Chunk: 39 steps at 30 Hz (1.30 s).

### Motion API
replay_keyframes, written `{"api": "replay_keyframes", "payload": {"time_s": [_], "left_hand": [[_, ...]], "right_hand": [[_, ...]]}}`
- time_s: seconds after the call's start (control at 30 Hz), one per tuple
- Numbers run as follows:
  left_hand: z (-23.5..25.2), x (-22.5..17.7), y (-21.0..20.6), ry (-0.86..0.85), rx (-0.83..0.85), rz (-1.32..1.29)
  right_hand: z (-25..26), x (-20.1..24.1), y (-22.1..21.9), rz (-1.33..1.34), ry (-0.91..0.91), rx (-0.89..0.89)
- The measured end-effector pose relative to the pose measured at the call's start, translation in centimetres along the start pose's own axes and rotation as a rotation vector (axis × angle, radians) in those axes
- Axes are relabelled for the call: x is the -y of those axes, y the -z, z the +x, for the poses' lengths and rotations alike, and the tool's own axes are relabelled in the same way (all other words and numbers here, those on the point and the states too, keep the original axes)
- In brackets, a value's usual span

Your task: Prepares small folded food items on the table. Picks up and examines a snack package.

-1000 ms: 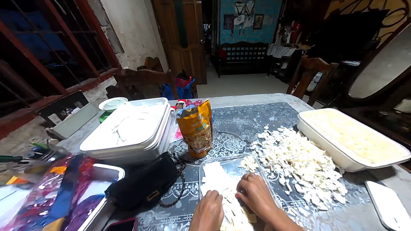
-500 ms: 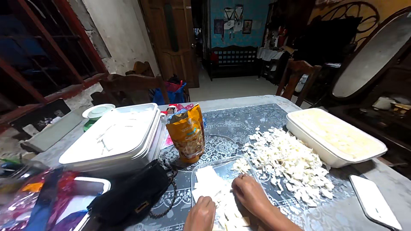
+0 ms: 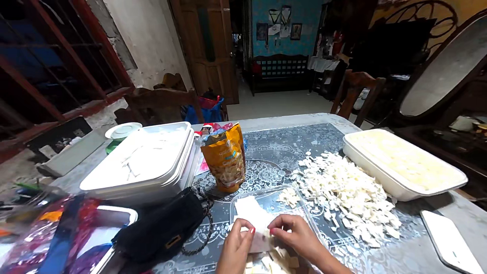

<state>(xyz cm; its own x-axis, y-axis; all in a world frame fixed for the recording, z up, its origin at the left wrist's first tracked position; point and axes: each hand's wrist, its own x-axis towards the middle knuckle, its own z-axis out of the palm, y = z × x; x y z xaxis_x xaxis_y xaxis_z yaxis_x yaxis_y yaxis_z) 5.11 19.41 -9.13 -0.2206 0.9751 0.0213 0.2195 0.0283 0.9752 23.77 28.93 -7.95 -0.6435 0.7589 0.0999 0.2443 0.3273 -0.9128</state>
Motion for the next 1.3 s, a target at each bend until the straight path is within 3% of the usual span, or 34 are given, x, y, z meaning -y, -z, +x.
{"api": "replay_keyframes", "payload": {"time_s": [0.13, 0.23, 0.43, 0.63, 0.73, 0.87, 0.97, 1.07, 1.2, 1.3], "left_hand": [[-0.4, 0.1, -1.1, 0.008, -0.009, -0.035], [-0.5, -0.3, -1.3, 0.046, -0.014, -0.093], [-0.4, 0.0, -0.9, -0.037, 0.006, -0.078], [-0.1, -0.1, -0.7, 0.106, 0.080, -0.226], [0.0, -0.8, -0.5, 0.233, 0.053, -0.428], [0.0, -1.4, -0.3, 0.256, 0.083, -0.434], [-0.6, -0.7, -0.9, 0.032, 0.059, -0.142], [-0.6, 0.1, -1.0, -0.077, -0.029, 0.038], [-0.3, -0.5, -0.3, 0.044, 0.018, -0.233], [0.0, -0.4, -0.6, 0.074, -0.037, -0.397]], "right_hand": [[-0.6, 0.2, -1.2, -0.090, 0.013, 0.039], [-0.6, -0.8, -1.6, -0.128, 0.158, -0.040], [-0.1, -0.5, -0.7, 0.230, 0.060, -0.038], [-0.5, -1.5, -2.2, -0.241, 0.400, 0.018], [0.0, -2.2, -2.0, -0.281, 0.542, -0.003], [-0.3, -1.8, -1.6, -0.082, 0.334, -0.055], [-0.6, -0.8, -1.4, 0.026, 0.087, -0.020], [-0.4, -0.4, -0.6, 0.032, -0.001, 0.061], [0.0, -0.6, 0.0, -0.067, -0.053, 0.021], [-0.5, -0.3, -0.7, -0.195, 0.059, 0.068]]}}
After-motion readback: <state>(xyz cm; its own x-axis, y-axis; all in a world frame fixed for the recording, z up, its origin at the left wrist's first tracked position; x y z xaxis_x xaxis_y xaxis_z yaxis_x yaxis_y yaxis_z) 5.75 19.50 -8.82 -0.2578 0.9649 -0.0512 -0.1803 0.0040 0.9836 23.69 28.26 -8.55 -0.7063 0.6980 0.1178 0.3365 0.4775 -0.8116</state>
